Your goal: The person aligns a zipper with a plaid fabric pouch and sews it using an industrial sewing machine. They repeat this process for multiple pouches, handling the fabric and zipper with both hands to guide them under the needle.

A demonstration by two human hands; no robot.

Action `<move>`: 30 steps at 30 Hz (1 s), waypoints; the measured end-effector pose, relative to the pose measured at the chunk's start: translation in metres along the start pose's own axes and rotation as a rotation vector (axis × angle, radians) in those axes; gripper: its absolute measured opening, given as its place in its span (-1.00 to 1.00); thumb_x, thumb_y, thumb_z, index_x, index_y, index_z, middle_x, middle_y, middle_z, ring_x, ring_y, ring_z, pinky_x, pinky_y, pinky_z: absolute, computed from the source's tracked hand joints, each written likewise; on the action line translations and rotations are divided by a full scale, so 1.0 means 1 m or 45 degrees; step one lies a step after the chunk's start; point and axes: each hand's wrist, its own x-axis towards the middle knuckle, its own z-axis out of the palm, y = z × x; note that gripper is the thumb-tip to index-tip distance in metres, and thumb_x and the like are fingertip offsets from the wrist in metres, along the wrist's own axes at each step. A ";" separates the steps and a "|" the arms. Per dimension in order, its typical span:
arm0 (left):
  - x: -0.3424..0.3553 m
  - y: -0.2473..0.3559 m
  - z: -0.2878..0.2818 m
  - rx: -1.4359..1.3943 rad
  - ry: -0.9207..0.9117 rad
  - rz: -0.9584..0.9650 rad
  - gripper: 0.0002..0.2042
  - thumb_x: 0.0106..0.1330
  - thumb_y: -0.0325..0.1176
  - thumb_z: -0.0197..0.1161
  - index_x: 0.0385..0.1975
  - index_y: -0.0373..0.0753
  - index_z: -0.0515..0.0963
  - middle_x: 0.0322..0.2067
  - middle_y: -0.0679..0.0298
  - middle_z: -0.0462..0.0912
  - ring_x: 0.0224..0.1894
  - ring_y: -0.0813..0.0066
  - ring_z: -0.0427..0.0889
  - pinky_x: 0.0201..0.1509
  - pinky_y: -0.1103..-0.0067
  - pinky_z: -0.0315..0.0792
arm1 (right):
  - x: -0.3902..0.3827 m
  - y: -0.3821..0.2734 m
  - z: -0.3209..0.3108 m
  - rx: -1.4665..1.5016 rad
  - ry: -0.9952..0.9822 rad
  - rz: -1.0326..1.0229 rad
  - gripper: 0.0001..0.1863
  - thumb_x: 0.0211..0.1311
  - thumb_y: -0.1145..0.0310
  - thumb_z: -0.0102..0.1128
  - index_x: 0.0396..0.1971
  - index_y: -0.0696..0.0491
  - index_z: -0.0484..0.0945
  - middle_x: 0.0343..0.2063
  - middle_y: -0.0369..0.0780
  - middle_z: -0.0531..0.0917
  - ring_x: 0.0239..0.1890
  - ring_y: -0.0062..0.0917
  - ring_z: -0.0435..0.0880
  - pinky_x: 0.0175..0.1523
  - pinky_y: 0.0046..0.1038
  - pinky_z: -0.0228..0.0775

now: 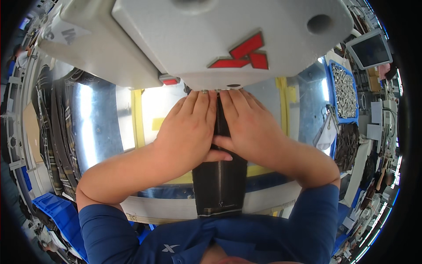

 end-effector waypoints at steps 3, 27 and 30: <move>0.002 -0.001 0.000 -0.017 0.017 0.002 0.24 -0.08 0.45 0.49 0.33 -0.70 0.40 0.23 -0.32 0.53 0.31 -0.22 0.54 0.49 0.18 0.40 | 0.000 0.000 0.001 0.000 0.008 0.012 0.00 0.22 -0.13 0.40 0.34 0.49 0.40 0.29 0.23 0.52 0.40 0.02 0.52 0.53 -0.11 0.37; 0.003 0.000 -0.003 0.024 0.033 0.035 0.17 -0.04 0.39 0.49 0.28 -0.70 0.44 0.22 -0.25 0.55 0.31 -0.14 0.53 0.45 0.27 0.45 | 0.001 0.001 0.004 -0.071 0.088 -0.031 0.02 0.12 -0.16 0.45 0.31 0.44 0.46 0.26 0.17 0.56 0.36 -0.04 0.54 0.47 -0.09 0.35; 0.002 -0.002 0.001 0.013 0.051 0.044 0.18 0.02 0.40 0.48 0.33 -0.70 0.39 0.24 -0.27 0.53 0.32 -0.16 0.53 0.49 0.24 0.41 | 0.000 0.003 0.008 -0.015 0.076 0.004 0.03 0.12 -0.17 0.47 0.33 0.43 0.43 0.26 0.16 0.55 0.36 -0.02 0.52 0.45 -0.07 0.32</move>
